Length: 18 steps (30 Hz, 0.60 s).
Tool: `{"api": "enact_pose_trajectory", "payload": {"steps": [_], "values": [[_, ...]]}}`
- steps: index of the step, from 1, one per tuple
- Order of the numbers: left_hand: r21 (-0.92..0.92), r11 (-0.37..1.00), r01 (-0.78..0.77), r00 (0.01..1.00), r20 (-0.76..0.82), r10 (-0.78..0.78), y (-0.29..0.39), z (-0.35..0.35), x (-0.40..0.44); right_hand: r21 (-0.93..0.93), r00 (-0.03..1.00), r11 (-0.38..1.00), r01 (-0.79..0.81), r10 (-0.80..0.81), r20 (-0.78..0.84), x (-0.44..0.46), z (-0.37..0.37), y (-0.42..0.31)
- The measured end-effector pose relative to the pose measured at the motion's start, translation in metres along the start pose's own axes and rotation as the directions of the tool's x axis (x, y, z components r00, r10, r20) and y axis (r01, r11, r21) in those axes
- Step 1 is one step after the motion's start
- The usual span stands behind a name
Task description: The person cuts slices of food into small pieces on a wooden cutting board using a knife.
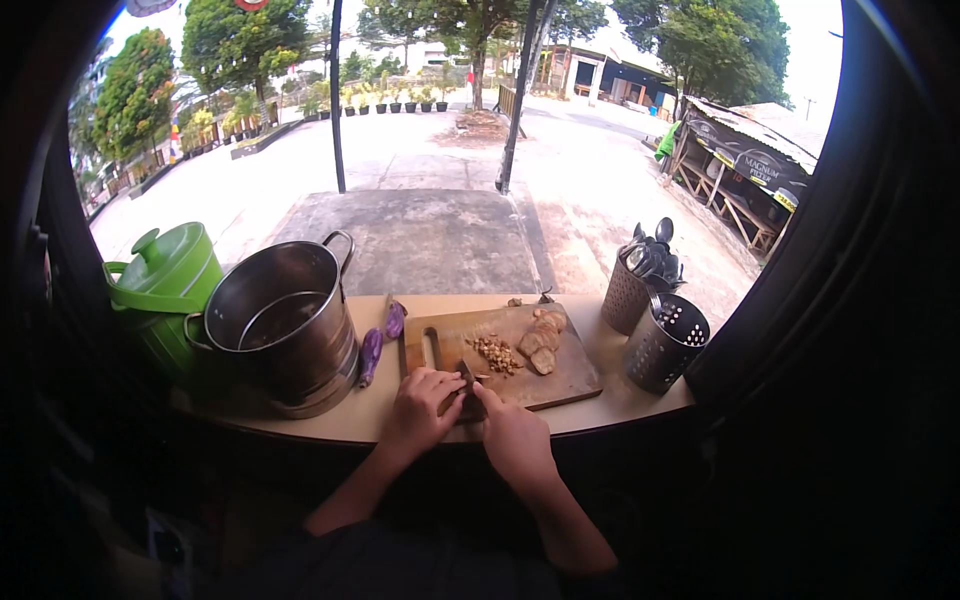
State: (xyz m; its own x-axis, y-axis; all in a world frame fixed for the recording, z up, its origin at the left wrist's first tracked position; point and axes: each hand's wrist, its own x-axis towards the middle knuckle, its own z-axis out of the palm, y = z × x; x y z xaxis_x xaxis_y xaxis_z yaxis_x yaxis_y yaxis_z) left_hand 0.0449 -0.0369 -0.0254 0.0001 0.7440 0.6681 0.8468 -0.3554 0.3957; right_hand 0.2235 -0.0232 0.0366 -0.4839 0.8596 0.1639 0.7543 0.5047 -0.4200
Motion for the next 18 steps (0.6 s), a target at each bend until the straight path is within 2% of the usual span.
{"api": "enact_pose_trajectory", "payload": {"steps": [6, 8, 9, 11, 15, 18], "values": [[0.011, 1.0, -0.018, 1.0, -0.005, 0.018, -0.003, 0.004, -0.002, 0.03, 0.997, 0.999, -0.041, 0.039, 0.067, 0.007, 0.001, 0.002], [0.015, 1.0, -0.022, 1.0, -0.005, 0.022, -0.001, 0.002, -0.002, 0.093, 0.996, 0.993, 0.077, -0.072, -0.055, 0.012, 0.012, 0.006], [0.022, 0.999, -0.026, 1.0, -0.006, 0.026, -0.001, 0.001, -0.001, 0.093, 0.996, 0.993, 0.078, -0.073, -0.056, 0.011, 0.009, 0.005], [0.03, 0.999, -0.036, 0.999, -0.013, 0.036, -0.001, 0.0, -0.001, 0.122, 0.999, 0.992, -0.045, 0.04, 0.036, 0.007, -0.002, 0.0], [0.036, 0.998, -0.042, 0.999, -0.03, 0.043, -0.001, 0.002, -0.001, 0.104, 0.998, 0.993, -0.053, 0.049, 0.045, -0.001, -0.01, 0.005], [0.04, 0.998, -0.047, 0.998, -0.029, 0.048, 0.001, 0.0, 0.001, 0.16, 0.993, 0.983, -0.09, 0.076, 0.089, 0.001, -0.01, 0.01]]}}
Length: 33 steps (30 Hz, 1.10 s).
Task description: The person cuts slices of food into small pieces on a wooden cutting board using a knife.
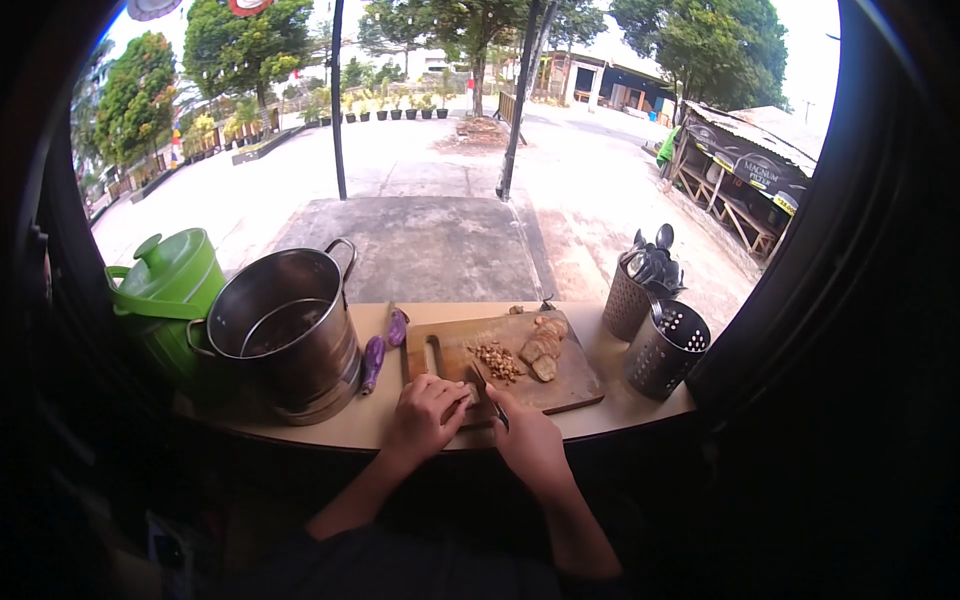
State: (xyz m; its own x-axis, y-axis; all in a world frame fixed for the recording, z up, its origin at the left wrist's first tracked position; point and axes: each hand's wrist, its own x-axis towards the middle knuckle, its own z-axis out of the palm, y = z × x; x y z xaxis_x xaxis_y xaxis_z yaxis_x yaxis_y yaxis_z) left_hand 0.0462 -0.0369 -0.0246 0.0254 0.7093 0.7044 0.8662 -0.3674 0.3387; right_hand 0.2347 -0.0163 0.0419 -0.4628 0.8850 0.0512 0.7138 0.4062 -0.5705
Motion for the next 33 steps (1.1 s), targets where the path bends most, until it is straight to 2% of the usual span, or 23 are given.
{"api": "enact_pose_trajectory", "payload": {"steps": [2, 5, 14, 23, 29, 33], "values": [[0.007, 1.0, -0.009, 1.0, -0.004, 0.009, -0.001, 0.001, 0.0, 0.002, 0.993, 0.999, 0.053, -0.052, -0.109, -0.002, 0.005, 0.004], [0.018, 1.0, -0.013, 1.0, -0.007, 0.013, 0.001, 0.0, 0.0, 0.013, 0.992, 0.998, 0.058, -0.057, -0.117, -0.013, 0.006, -0.001], [0.032, 0.999, -0.004, 1.0, 0.014, 0.004, 0.004, -0.002, 0.001, -0.067, 0.999, 0.998, 0.006, -0.009, -0.044, -0.025, 0.005, -0.009], [0.027, 1.0, -0.014, 1.0, 0.007, 0.014, 0.002, 0.0, 0.0, -0.119, 0.997, 0.991, 0.057, -0.063, -0.053, -0.015, 0.013, -0.011], [0.06, 0.998, -0.006, 1.0, 0.006, 0.006, 0.003, 0.0, -0.001, -0.091, 1.0, 0.996, 0.023, -0.023, 0.001, 0.004, 0.014, -0.014], [0.097, 0.995, 0.007, 1.0, 0.012, -0.009, 0.004, -0.002, -0.002, -0.07, 0.999, 0.997, 0.03, -0.031, -0.021, -0.009, 0.011, -0.013]]}}
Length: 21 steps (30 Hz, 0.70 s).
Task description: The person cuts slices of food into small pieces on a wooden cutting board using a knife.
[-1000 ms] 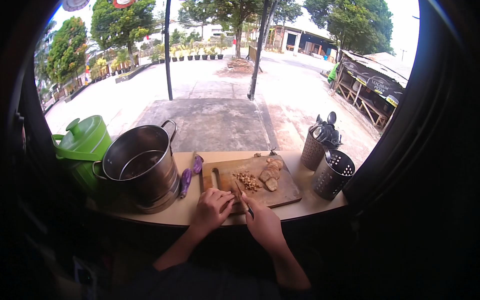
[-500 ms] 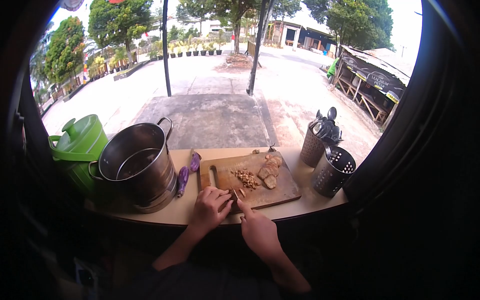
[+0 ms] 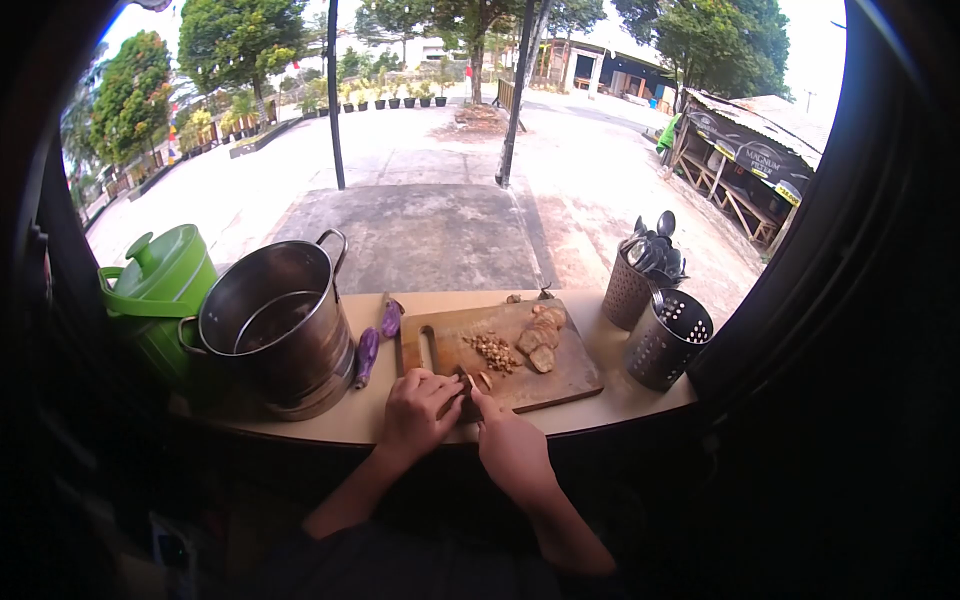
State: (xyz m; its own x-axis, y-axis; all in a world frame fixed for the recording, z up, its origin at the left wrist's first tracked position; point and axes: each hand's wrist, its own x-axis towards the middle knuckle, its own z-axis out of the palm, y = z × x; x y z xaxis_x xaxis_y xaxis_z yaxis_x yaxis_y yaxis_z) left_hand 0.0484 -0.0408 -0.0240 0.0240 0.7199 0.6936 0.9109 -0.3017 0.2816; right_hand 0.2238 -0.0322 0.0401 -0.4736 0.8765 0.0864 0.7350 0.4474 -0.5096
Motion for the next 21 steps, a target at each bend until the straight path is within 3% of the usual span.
{"api": "enact_pose_trajectory", "payload": {"steps": [9, 11, 21], "values": [[-0.048, 0.999, -0.024, 1.0, -0.008, 0.024, -0.002, 0.004, -0.001, -0.068, 0.997, 0.996, -0.052, 0.056, 0.054, -0.012, -0.01, -0.001], [-0.051, 0.998, -0.024, 1.0, 0.002, 0.024, -0.002, 0.003, 0.0, -0.062, 0.999, 0.997, 0.041, -0.043, -0.031, 0.0, 0.001, 0.005], [-0.055, 0.998, -0.029, 1.0, -0.009, 0.029, 0.002, 0.002, 0.001, -0.173, 0.999, 0.984, -0.037, 0.032, -0.029, 0.001, -0.003, 0.005]]}}
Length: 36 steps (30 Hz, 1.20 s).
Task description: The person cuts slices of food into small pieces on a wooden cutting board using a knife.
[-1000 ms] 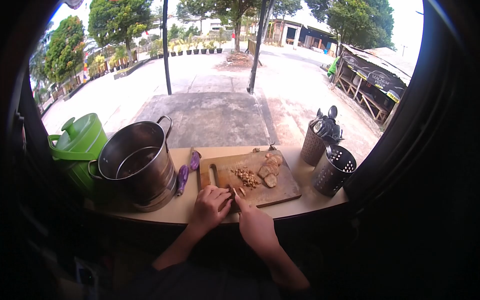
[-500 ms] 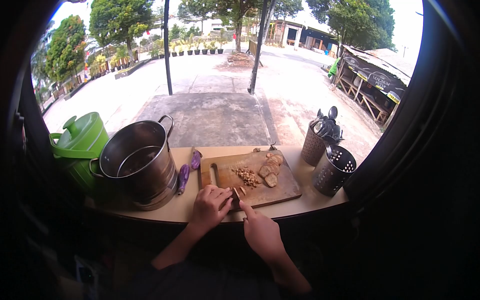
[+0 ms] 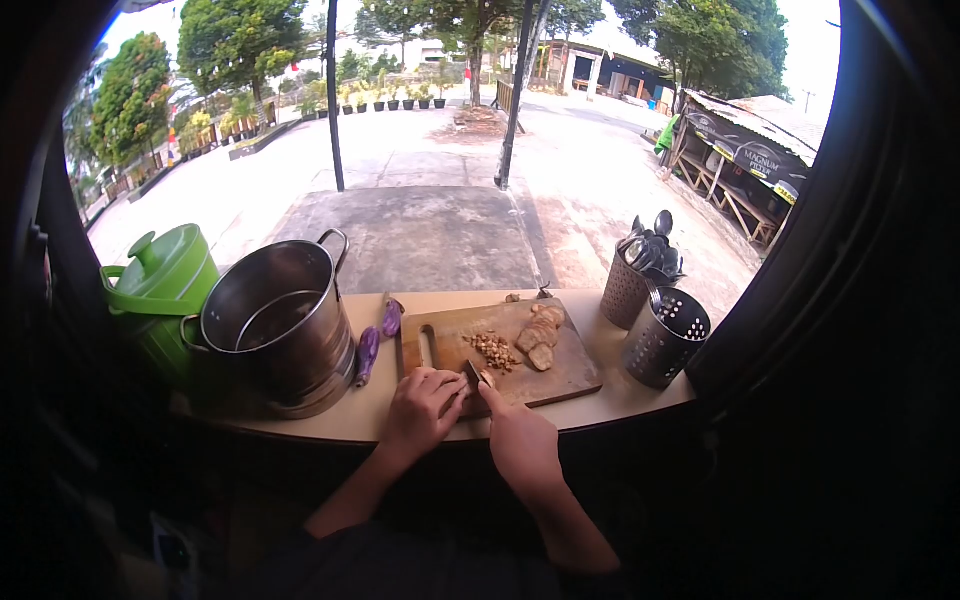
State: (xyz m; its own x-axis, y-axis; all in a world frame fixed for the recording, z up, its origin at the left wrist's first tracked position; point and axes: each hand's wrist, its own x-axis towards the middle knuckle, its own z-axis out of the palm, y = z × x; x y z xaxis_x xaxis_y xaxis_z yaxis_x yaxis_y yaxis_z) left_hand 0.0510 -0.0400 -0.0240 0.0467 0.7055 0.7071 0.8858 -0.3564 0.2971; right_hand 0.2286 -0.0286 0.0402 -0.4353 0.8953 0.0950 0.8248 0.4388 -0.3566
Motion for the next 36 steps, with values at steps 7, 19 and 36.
{"api": "enact_pose_trajectory", "payload": {"steps": [7, 19, 36], "values": [[-0.043, 0.998, 0.054, 0.999, 0.011, -0.054, 0.003, -0.001, -0.001, 0.088, 0.999, 0.995, 0.04, -0.039, -0.016, -0.005, 0.0, -0.003], [-0.067, 0.997, 0.05, 0.998, -0.022, -0.051, 0.0, -0.001, -0.004, 0.08, 1.0, 0.996, 0.027, -0.026, -0.003, -0.013, 0.009, -0.009], [-0.049, 0.996, 0.08, 0.996, -0.022, -0.081, 0.0, -0.004, -0.005, 0.09, 0.999, 0.996, -0.001, -0.004, 0.051, -0.017, 0.002, -0.012]]}}
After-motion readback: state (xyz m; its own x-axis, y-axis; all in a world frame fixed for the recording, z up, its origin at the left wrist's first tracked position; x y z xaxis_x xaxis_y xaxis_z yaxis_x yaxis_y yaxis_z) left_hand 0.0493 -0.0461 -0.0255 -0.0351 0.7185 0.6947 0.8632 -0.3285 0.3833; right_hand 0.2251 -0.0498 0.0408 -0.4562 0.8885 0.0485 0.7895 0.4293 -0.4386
